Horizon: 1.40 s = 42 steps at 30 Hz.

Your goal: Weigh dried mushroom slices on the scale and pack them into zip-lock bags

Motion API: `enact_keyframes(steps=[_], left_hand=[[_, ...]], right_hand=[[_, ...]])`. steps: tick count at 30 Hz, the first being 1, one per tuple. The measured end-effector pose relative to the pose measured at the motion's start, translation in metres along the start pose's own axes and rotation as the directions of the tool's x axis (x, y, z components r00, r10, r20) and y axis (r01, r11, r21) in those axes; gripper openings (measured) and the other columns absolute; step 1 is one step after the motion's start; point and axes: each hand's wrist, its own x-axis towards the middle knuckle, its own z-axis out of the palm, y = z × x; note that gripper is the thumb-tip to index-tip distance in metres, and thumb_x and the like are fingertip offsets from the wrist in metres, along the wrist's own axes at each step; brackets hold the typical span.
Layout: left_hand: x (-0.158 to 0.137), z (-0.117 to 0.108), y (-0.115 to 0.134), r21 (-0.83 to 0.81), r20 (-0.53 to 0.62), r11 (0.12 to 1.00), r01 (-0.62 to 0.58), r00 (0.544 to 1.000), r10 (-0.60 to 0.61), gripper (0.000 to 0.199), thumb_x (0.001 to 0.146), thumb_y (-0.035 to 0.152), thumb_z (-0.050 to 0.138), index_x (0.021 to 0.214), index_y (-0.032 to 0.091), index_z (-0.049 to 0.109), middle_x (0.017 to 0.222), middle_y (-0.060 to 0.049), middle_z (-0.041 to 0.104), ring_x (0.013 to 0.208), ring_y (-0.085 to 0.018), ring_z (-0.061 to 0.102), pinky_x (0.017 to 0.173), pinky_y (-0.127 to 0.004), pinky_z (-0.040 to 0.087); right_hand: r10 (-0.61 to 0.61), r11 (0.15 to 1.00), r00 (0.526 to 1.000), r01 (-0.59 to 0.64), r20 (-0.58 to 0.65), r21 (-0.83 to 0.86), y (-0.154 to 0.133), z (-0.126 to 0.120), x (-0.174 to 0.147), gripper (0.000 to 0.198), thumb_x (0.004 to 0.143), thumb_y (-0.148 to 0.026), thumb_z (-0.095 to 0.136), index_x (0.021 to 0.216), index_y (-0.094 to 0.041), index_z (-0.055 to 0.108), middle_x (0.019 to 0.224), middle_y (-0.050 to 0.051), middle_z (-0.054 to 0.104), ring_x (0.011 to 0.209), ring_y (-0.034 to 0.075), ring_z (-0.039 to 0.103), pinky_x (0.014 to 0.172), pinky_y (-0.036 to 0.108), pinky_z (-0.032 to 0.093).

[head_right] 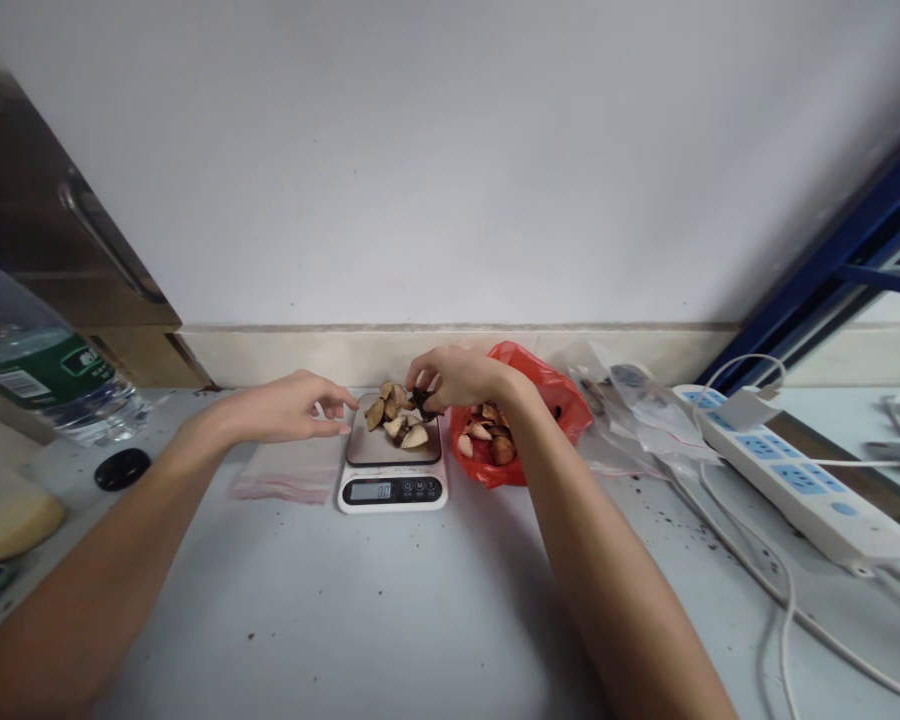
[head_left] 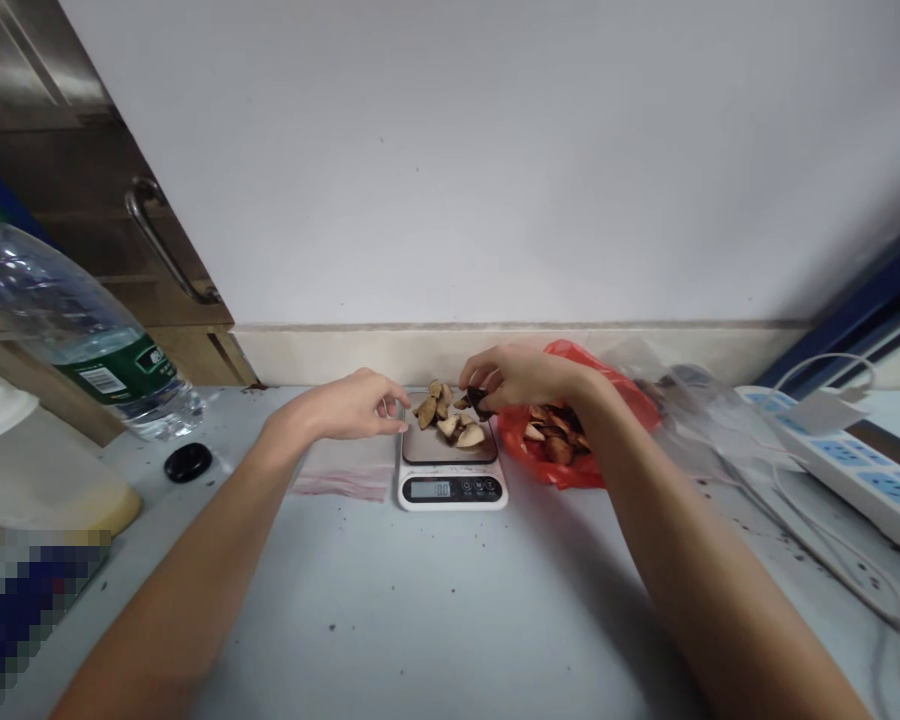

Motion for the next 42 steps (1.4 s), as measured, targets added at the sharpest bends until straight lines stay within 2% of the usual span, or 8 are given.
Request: enact_keyframes(steps=[5,8,16,20,26,30,34,42], left_hand=[[-0.003,-0.003,0.001,-0.024,0.019,1.000,0.017,1.000,-0.016,0.044,0.083,0.042,0.058,0.118,0.018,0.071,0.105,-0.008,0.075,0.091,-0.021,0.070,0.076,-0.025,0.050],[-0.005,-0.006,-0.002,-0.009,0.102,0.999,0.054,0.993,-0.053,0.037,0.081,0.040,0.057,0.110,0.020,0.072,0.101,-0.006,0.075,0.087,-0.020,0.070,0.074,-0.025,0.049],[-0.009,-0.006,-0.003,0.179,0.286,0.961,0.210,0.924,-0.255,0.049,0.059,0.035,0.077,0.106,0.023,0.067,0.115,-0.007,0.071,0.091,-0.023,0.068,0.064,-0.025,0.046],[-0.006,0.000,-0.004,0.168,0.286,0.959,0.228,0.920,-0.269,0.030,0.061,0.023,0.070,0.091,0.021,0.071,0.102,-0.006,0.074,0.088,-0.023,0.069,0.066,-0.026,0.047],[-0.002,0.004,-0.008,0.148,0.298,0.960,0.239,0.914,-0.274,0.031,0.057,0.028,0.077,0.086,0.022,0.068,0.098,-0.004,0.076,0.085,-0.023,0.069,0.063,-0.026,0.047],[-0.001,0.005,-0.007,0.170,0.308,0.958,0.229,0.911,-0.273,0.021,0.060,0.019,0.070,0.080,0.022,0.067,0.092,-0.003,0.076,0.082,-0.021,0.069,0.061,-0.025,0.046],[-0.001,0.006,-0.006,0.152,0.312,0.957,0.245,0.907,-0.282,0.023,0.057,0.025,0.076,0.078,0.022,0.068,0.091,-0.002,0.077,0.082,-0.022,0.069,0.061,-0.025,0.047],[-0.002,0.004,-0.009,0.140,0.303,0.971,0.196,0.925,-0.230,0.020,0.063,0.016,0.063,0.079,0.022,0.075,0.090,-0.003,0.079,0.081,-0.022,0.071,0.062,-0.025,0.047]], right_hand=[[-0.011,0.998,0.994,0.018,-0.108,0.066,0.005,0.003,0.006,0.031,0.074,-0.003,0.063,0.099,-0.018,0.071,0.106,0.007,0.077,0.097,0.019,0.073,0.078,0.024,0.057],[-0.037,0.996,0.986,0.050,-0.162,0.077,0.007,-0.001,0.005,0.031,0.074,-0.003,0.062,0.100,-0.017,0.071,0.106,0.008,0.077,0.097,0.019,0.072,0.081,0.026,0.057],[-0.181,0.980,0.977,0.189,-0.114,0.063,0.010,-0.025,-0.025,0.029,0.077,-0.015,0.061,0.104,-0.019,0.072,0.102,0.006,0.077,0.092,0.020,0.071,0.078,0.029,0.054],[-0.187,0.980,0.979,0.192,-0.081,0.056,0.012,-0.031,-0.032,0.030,0.077,-0.022,0.060,0.104,-0.018,0.071,0.102,0.007,0.077,0.092,0.022,0.070,0.079,0.031,0.053],[-0.070,0.994,0.997,0.070,0.014,-0.082,0.018,-0.037,-0.037,0.031,0.073,-0.026,0.062,0.102,-0.022,0.072,0.098,0.005,0.077,0.088,0.023,0.069,0.073,0.030,0.052],[0.123,0.979,0.992,-0.115,0.040,-0.170,0.024,-0.043,-0.049,0.027,0.068,-0.020,0.059,0.091,-0.022,0.073,0.083,0.003,0.075,0.074,0.022,0.066,0.063,0.029,0.049],[0.270,0.942,0.962,-0.258,0.031,-0.213,0.032,-0.045,-0.053,0.015,0.064,-0.018,0.058,0.076,-0.022,0.067,0.068,0.001,0.067,0.063,0.019,0.060,0.055,0.029,0.044],[0.318,0.925,0.948,-0.302,0.035,-0.232,0.033,-0.041,-0.045,0.009,0.064,-0.016,0.062,0.059,-0.024,0.063,0.060,0.000,0.064,0.061,0.020,0.060,0.054,0.030,0.044]])
